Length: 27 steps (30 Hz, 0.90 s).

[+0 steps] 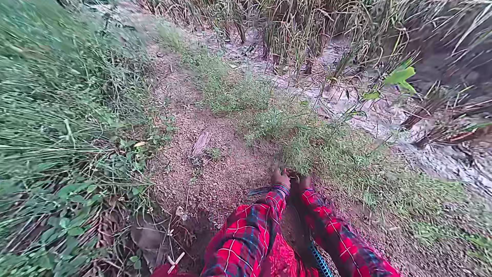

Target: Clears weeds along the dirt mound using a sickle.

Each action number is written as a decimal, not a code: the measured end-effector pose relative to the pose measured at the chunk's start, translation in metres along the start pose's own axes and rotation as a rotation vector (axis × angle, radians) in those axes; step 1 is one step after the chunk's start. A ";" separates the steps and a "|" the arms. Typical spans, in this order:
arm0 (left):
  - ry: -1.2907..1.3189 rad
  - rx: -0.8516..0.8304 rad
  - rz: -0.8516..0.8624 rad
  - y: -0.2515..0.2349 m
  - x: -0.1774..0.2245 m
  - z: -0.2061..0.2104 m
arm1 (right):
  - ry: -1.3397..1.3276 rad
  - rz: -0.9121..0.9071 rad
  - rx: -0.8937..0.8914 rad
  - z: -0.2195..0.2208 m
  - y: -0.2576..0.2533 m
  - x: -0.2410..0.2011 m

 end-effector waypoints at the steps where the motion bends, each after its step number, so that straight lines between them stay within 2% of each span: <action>1: -0.002 0.016 -0.002 0.000 0.000 -0.004 | 0.042 -0.040 0.009 -0.007 0.022 -0.030; 3: -0.015 0.043 0.009 -0.002 0.002 -0.010 | 0.154 -0.350 0.104 -0.030 0.058 -0.087; 4: -0.033 0.046 0.020 -0.002 0.001 -0.010 | 0.197 -0.444 0.128 -0.041 0.072 -0.104; 5: -0.058 0.032 0.024 -0.002 0.001 -0.009 | 0.218 -0.412 0.109 -0.049 0.079 -0.108; 8: -0.099 -0.009 0.063 0.003 0.008 -0.005 | 0.359 -0.095 0.052 -0.081 0.066 -0.069; 10: -0.097 -0.023 0.104 0.005 0.014 -0.004 | 0.495 0.084 0.142 -0.113 0.059 -0.056; 13: -0.115 -0.059 0.112 0.008 0.009 -0.001 | 0.516 0.186 0.281 -0.132 0.056 -0.051; 15: -0.134 -0.078 0.122 0.010 0.012 0.001 | 0.526 0.177 0.283 -0.122 0.042 -0.053; 18: -0.191 -0.106 0.157 0.017 0.019 0.000 | 0.726 0.189 0.184 -0.092 0.017 -0.065; 21: -0.203 -0.121 0.180 0.018 0.021 0.000 | 0.946 0.055 0.126 -0.062 0.003 -0.075; 24: -0.182 -0.121 0.194 0.017 0.022 0.001 | 0.921 -0.132 0.136 -0.040 0.011 -0.078; 26: -0.198 -0.150 0.177 0.018 0.021 0.004 | 0.794 -0.102 0.142 -0.043 0.013 -0.062; 27: -0.211 -0.164 0.174 0.019 0.021 0.006 | 0.630 -0.033 0.189 -0.051 0.014 -0.053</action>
Point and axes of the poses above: each hand's wrist, its own y-axis away from the middle knuckle, its own z-axis out of the palm, x = y × z, the point moved 10 cm from there along -y, towards the middle knuckle, and after that the axes turned 7 degrees about x, right-handed, at the moved point
